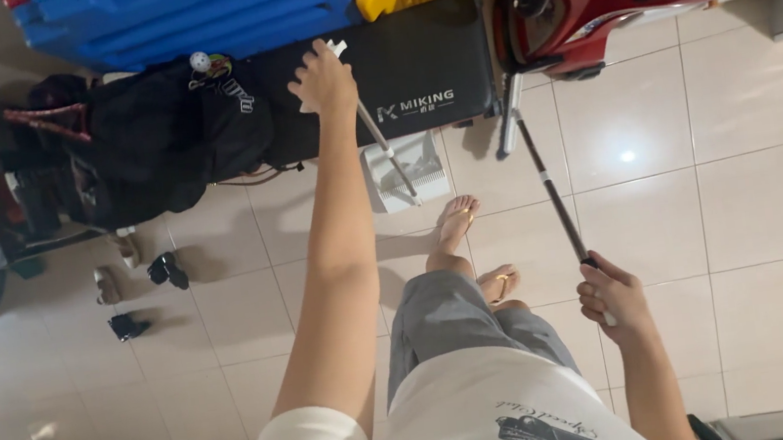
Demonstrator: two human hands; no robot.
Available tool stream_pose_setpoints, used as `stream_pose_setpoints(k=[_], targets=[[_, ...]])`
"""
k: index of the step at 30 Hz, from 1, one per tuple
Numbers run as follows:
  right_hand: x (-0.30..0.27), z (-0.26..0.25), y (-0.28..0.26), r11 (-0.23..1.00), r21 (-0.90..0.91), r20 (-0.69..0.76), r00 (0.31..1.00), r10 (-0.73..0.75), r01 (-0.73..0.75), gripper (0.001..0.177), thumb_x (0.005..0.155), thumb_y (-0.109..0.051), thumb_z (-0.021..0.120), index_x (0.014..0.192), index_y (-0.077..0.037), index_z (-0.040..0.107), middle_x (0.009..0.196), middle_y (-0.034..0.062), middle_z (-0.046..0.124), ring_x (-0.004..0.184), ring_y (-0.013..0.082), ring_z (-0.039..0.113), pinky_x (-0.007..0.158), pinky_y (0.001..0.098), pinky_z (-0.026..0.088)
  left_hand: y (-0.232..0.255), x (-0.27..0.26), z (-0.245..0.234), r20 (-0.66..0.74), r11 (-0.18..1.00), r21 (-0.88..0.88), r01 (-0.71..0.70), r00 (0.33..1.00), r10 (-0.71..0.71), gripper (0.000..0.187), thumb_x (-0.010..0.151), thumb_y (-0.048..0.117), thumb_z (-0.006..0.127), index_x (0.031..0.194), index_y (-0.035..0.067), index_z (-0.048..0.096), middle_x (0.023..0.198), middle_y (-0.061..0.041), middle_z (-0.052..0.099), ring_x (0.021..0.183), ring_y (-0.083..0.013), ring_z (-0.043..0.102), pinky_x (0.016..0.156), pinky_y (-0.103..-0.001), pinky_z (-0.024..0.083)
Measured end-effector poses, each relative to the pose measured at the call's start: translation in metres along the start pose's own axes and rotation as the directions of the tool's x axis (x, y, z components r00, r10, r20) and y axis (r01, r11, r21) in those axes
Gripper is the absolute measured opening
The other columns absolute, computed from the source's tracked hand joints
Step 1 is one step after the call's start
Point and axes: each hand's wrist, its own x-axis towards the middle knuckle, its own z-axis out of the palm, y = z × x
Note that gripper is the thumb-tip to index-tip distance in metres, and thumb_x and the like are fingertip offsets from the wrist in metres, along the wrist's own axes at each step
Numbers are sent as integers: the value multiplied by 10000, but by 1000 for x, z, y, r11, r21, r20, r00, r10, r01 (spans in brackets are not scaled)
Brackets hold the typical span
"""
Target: Sweeping the floor with a small broom and dustpan in a bedroom area.
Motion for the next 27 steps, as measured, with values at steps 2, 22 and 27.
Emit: stream_pose_setpoints(k=[2,22,27], targets=[[8,5,2,1000,30,0,1000,3,-3,449,938,-58,599,1382,-34,538,654,0,429,456,69,324,390,246,233,10,-7,-19,45,999,-27,42,998,-41,549,911,319,757,1375,125,535,1346,-133,626,1279,-369,590,1035,-568,430],[-41,-43,12,956,289,-233,964,125,-54,561,949,-76,589,1505,-114,528,616,30,453,422,99,294,378,285,223,437,-30,79,-328,417,-415,-809,560,761,1290,591,209,998,1587,158,178,1637,-256,210,1520,-451,261,1172,-628,324],[-20,-87,39,949,308,-265,951,161,-75,545,972,-105,630,1502,-185,532,574,40,420,397,127,287,369,327,206,469,14,95,-89,570,-368,-734,639,764,1502,480,222,1055,1583,197,36,1655,-200,130,1526,-426,182,1115,-728,211]])
